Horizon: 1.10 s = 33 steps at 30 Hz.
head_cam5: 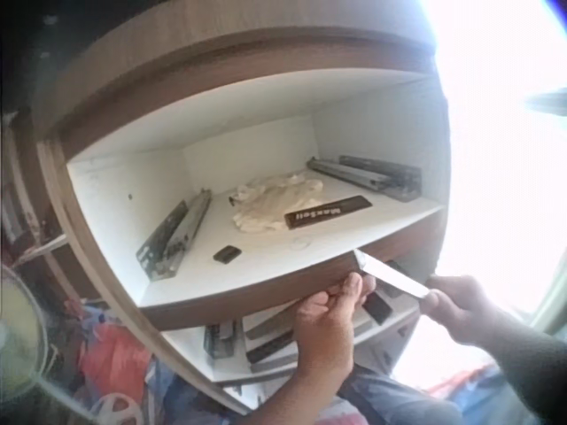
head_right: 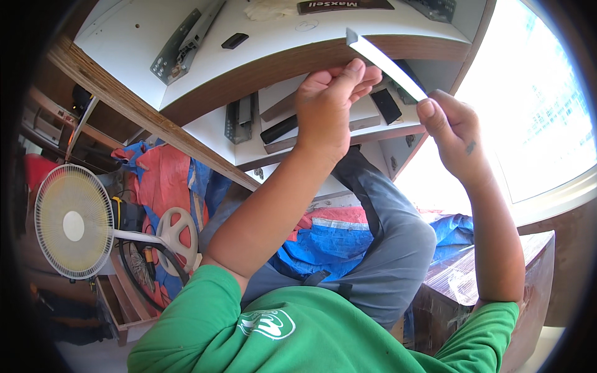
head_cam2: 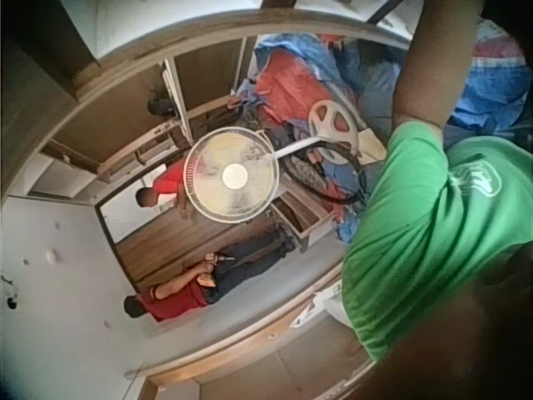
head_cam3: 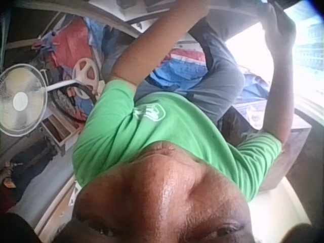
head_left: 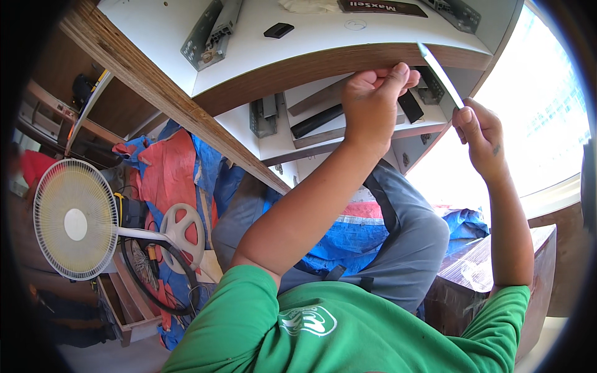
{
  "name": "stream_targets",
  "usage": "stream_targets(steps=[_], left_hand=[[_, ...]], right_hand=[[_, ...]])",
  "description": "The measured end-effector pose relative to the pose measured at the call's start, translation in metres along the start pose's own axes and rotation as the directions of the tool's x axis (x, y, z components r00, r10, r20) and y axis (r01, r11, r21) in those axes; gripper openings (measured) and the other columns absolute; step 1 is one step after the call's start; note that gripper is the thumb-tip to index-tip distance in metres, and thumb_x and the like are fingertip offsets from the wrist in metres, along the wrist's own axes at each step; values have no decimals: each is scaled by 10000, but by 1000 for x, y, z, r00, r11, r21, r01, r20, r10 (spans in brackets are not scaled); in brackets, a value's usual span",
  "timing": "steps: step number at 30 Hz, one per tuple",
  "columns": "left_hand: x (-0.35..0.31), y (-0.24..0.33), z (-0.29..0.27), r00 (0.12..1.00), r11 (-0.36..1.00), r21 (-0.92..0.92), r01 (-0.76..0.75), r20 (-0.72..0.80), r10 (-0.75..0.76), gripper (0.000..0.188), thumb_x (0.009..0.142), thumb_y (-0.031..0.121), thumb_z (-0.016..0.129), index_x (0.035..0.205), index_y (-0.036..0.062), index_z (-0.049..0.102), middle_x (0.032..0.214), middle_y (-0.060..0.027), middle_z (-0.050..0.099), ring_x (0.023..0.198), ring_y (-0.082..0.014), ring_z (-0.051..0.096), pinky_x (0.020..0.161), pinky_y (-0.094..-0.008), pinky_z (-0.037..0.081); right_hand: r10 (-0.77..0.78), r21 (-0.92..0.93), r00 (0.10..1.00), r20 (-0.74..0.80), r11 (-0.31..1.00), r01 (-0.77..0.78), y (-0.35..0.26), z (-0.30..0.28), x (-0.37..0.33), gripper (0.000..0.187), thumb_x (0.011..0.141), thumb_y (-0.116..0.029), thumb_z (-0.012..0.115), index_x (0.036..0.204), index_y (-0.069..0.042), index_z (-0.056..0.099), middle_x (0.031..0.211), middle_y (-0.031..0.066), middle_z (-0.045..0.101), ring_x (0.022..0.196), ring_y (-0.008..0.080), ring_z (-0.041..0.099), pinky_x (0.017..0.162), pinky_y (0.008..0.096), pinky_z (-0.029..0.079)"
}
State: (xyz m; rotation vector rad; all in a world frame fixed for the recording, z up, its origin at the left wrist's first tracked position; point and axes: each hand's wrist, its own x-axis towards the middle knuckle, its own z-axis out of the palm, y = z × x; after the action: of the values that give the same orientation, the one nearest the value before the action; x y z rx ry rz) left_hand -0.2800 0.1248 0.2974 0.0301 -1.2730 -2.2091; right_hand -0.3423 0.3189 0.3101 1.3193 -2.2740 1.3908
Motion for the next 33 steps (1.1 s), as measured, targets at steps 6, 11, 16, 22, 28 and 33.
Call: stream_targets(steps=[6, 11, 16, 22, 28, 33], left_hand=[[0, -2, 14, 997, 997, -22, 77, -8, -77, 241, 991, 193, 687, 1058, -39, 684, 1023, -184, 759, 952, -244, 745, 978, -369, 557], [-9, 11, 0, 997, 999, -25, 42, -59, -43, 292, 985, 204, 696, 1086, -68, 656, 1050, -211, 749, 967, -270, 745, 988, -381, 549], [-17, 25, -23, 991, 998, 31, -55, -116, 59, 223, 1003, 171, 667, 1070, -41, 648, 990, -198, 752, 935, -283, 747, 940, -380, 568], [-23, 31, -43, 977, 988, 68, -137, -154, 146, 197, 1017, 182, 655, 1063, -9, 650, 970, -179, 754, 926, -287, 740, 951, -403, 552], [-31, 42, -70, 957, 969, 110, -220, -166, 237, 225, 1027, 243, 645, 1078, 24, 649, 1021, -152, 753, 991, -288, 723, 979, -405, 516], [-35, 52, -91, 948, 965, 123, -230, -197, 251, 216, 1025, 264, 648, 1092, 61, 611, 1099, -157, 733, 1051, -280, 701, 959, -409, 519]], right_hand=[[68, 82, 998, -17, 994, -66, -1, -5, 0, 577, 1070, -539, 482, 764, -55, 557, 658, 5, 463, 586, 91, 416, 552, 264, 339], [42, 73, 999, -17, 997, -41, 2, -5, 0, 580, 1077, -536, 465, 771, -49, 547, 663, 11, 458, 577, 93, 418, 540, 260, 347], [12, 52, 999, -44, 999, -10, 3, -1, 1, 581, 1070, -547, 476, 770, -54, 545, 659, 6, 458, 574, 95, 437, 529, 259, 360], [15, 32, 999, -43, 999, -14, 2, -2, 0, 589, 1063, -573, 474, 758, -71, 532, 654, -4, 453, 570, 92, 435, 531, 261, 362], [36, 16, 998, -57, 999, -36, 2, -3, -1, 605, 1057, -593, 468, 744, -79, 523, 644, -8, 451, 571, 90, 445, 530, 262, 368], [73, 58, 997, -11, 996, -72, 3, -4, -1, 587, 1048, -560, 525, 752, -54, 552, 655, -6, 448, 627, 103, 429, 573, 285, 358]])
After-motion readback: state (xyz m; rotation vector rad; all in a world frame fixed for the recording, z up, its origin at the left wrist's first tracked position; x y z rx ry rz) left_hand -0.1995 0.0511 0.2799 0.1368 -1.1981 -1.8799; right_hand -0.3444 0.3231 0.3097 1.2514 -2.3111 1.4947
